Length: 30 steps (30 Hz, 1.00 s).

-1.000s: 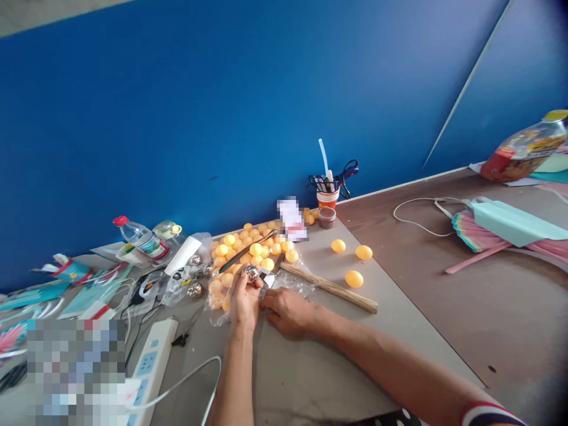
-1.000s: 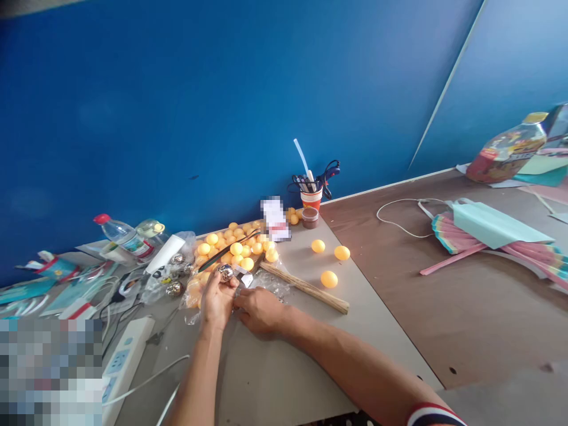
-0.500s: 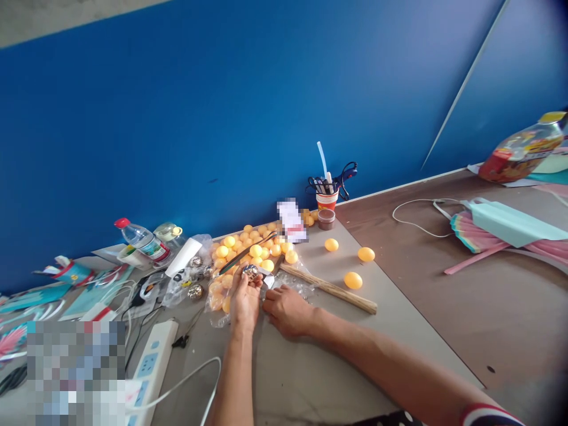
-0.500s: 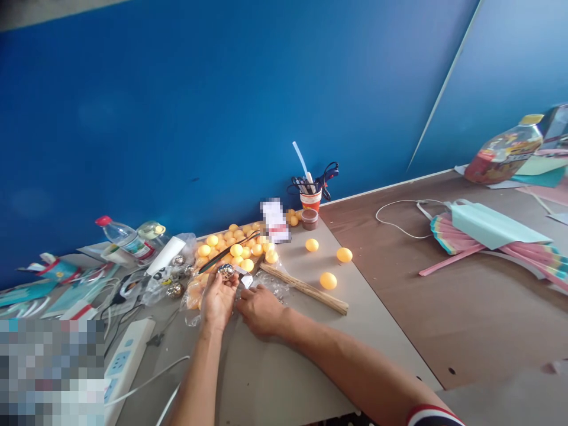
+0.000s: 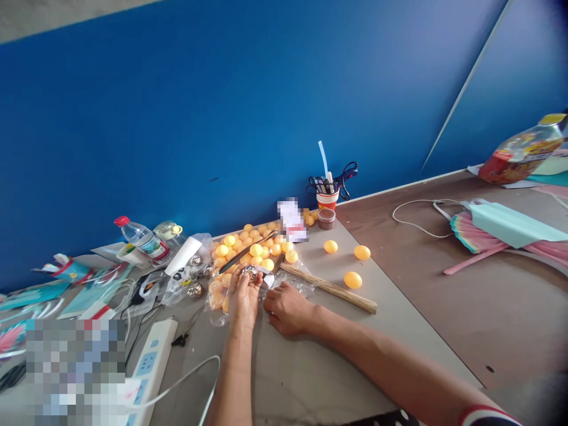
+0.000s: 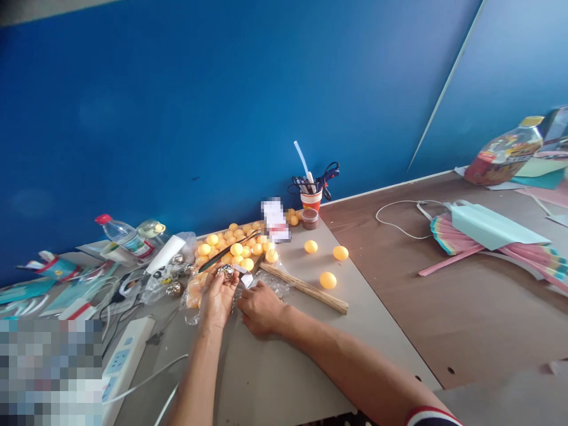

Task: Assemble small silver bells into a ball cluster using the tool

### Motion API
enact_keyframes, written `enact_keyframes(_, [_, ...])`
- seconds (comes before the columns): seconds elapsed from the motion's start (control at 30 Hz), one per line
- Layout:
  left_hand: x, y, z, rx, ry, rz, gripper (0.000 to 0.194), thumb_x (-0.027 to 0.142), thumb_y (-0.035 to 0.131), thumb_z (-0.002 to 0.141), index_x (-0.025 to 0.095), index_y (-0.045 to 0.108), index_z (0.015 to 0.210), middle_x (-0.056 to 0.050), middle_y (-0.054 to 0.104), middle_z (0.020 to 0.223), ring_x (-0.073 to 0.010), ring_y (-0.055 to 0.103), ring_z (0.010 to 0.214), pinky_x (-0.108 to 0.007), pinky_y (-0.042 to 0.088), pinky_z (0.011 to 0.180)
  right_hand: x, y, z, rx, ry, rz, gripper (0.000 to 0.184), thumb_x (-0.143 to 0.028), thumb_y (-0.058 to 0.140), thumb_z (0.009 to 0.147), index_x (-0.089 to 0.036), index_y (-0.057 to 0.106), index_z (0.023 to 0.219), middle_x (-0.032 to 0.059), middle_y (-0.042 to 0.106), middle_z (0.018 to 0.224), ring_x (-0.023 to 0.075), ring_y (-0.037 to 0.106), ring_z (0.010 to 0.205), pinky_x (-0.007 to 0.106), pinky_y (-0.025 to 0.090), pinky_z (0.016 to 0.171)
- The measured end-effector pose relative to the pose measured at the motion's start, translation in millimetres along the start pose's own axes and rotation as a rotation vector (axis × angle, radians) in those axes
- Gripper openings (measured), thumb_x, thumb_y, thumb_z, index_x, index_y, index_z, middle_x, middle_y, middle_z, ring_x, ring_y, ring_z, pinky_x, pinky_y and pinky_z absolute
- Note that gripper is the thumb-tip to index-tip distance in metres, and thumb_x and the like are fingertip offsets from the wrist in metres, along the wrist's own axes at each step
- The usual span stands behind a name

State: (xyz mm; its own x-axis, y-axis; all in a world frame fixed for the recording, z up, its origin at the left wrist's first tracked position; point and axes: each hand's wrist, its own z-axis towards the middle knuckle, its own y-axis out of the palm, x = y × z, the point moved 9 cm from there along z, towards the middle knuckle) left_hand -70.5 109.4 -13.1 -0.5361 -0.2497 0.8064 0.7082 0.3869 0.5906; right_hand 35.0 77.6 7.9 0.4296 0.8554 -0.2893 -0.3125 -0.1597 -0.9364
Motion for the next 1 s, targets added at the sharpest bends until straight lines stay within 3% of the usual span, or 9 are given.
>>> enact_keyframes(0.2, [-0.9,-3.7,1.1,0.026,0.008,-0.010,0.033,0.028,0.080,0.065,0.020,0.067,0.095,-0.004,0.070,0.083,-0.0166,0.067,0.075,-0.031,0.051,0.074,2.5,-1.4,1.1,0.016,0.013,0.013,0.013,-0.027,0.057,0.079,-0.016,0.065,0.082,0.0077,0.067,0.087,0.0200,0.060,0.078,0.034,0.038,0.075])
enact_keyframes(0.4, [-9.1,-0.7,-0.6,0.012,-0.136,-0.134,0.030,0.037,0.069,0.077,0.017,0.067,0.100,-0.008,0.070,0.087,-0.0191,0.068,0.081,-0.032,0.053,0.074,3.5,-1.1,2.1,-0.002,0.014,0.039,0.013,-0.027,0.059,0.078,-0.016,0.065,0.081,0.0078,0.067,0.088,0.0199,0.061,0.079,0.033,0.038,0.076])
enact_keyframes(0.73, [-4.3,3.1,0.5,-0.064,-0.110,-0.186,0.027,0.019,0.076,0.069,0.021,0.067,0.095,-0.006,0.074,0.093,-0.0234,0.069,0.093,-0.041,0.052,0.089,-1.2,-7.5,4.8,-0.059,0.051,0.005,0.017,-0.026,0.057,0.080,-0.016,0.068,0.089,0.0078,0.068,0.094,0.0211,0.061,0.086,0.033,0.040,0.075])
enact_keyframes(0.87, [-1.7,5.7,-0.6,-0.087,-0.098,-0.188,0.027,0.018,0.075,0.071,0.022,0.066,0.095,-0.005,0.074,0.094,-0.0235,0.069,0.095,-0.043,0.050,0.093,-2.4,-25.1,-5.9,-0.090,0.056,-0.016,0.021,-0.028,0.057,0.084,-0.019,0.068,0.100,0.0075,0.068,0.099,0.0225,0.061,0.091,0.034,0.041,0.079])
enact_keyframes(1.0, [2.0,11.3,-3.7,-0.115,-0.094,-0.199,0.031,0.016,0.076,0.069,0.023,0.065,0.096,-0.003,0.074,0.095,-0.0227,0.068,0.099,-0.041,0.048,0.097,13.7,-26.2,-31.6,-0.192,0.173,-0.093,0.019,-0.025,0.055,0.086,-0.016,0.069,0.095,0.0104,0.066,0.098,0.0210,0.062,0.079,0.033,0.042,0.073])
